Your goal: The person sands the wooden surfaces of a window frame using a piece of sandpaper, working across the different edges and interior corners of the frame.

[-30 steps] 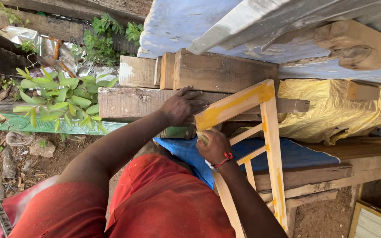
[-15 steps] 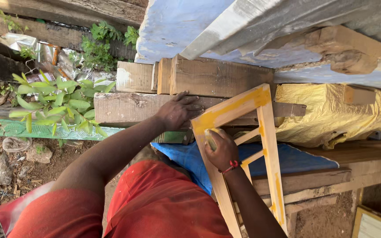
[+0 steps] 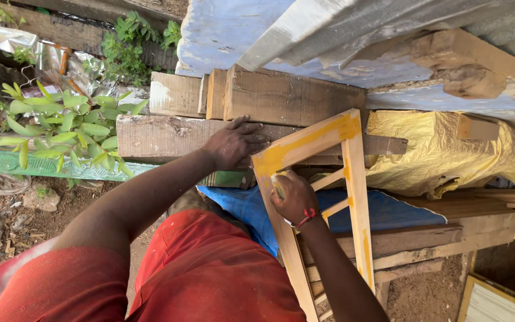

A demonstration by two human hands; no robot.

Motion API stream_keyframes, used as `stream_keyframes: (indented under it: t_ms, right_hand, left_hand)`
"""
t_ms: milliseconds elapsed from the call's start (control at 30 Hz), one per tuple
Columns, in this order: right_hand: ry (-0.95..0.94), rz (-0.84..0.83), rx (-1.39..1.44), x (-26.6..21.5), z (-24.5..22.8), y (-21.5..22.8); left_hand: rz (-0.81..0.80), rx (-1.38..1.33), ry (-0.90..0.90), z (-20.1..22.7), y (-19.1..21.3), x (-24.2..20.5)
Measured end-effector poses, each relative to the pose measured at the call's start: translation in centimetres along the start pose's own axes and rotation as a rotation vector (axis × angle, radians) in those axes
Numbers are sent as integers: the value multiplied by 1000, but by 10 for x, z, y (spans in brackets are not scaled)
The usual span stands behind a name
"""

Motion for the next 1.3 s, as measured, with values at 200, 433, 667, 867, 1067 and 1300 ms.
stream_keyframes:
  t_ms: [200, 433, 667, 867, 1067, 1300]
  right_hand:
    - [-7, 254, 146, 26, 16, 14]
    - [-57, 42, 262, 23, 7, -41]
    - [-396, -126, 885, -41, 40, -59]
    - [-509, 36, 1036, -112, 70, -89]
    - [-635, 243, 1142, -157, 93, -115]
    - [-650, 366, 1351, -184, 114, -135]
  left_hand:
    - [35, -66, -1, -3, 4, 4]
    - [25, -68, -7, 0, 14, 0]
    - [25, -95, 23, 1, 11, 1]
    - [-31, -111, 71, 11, 17, 2]
    - [-163, -3, -80, 76, 20, 14]
    - [-314, 147, -39, 114, 3, 45]
Point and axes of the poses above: each hand's wrist, its own x-axis towards the middle knuckle, its own y-axis out of the back of the hand, z = x × y, the point moved 3 cm from there along x, towards the middle knuckle, and after that the axes turned 5 degrees about -z, right-handed, at the moved point
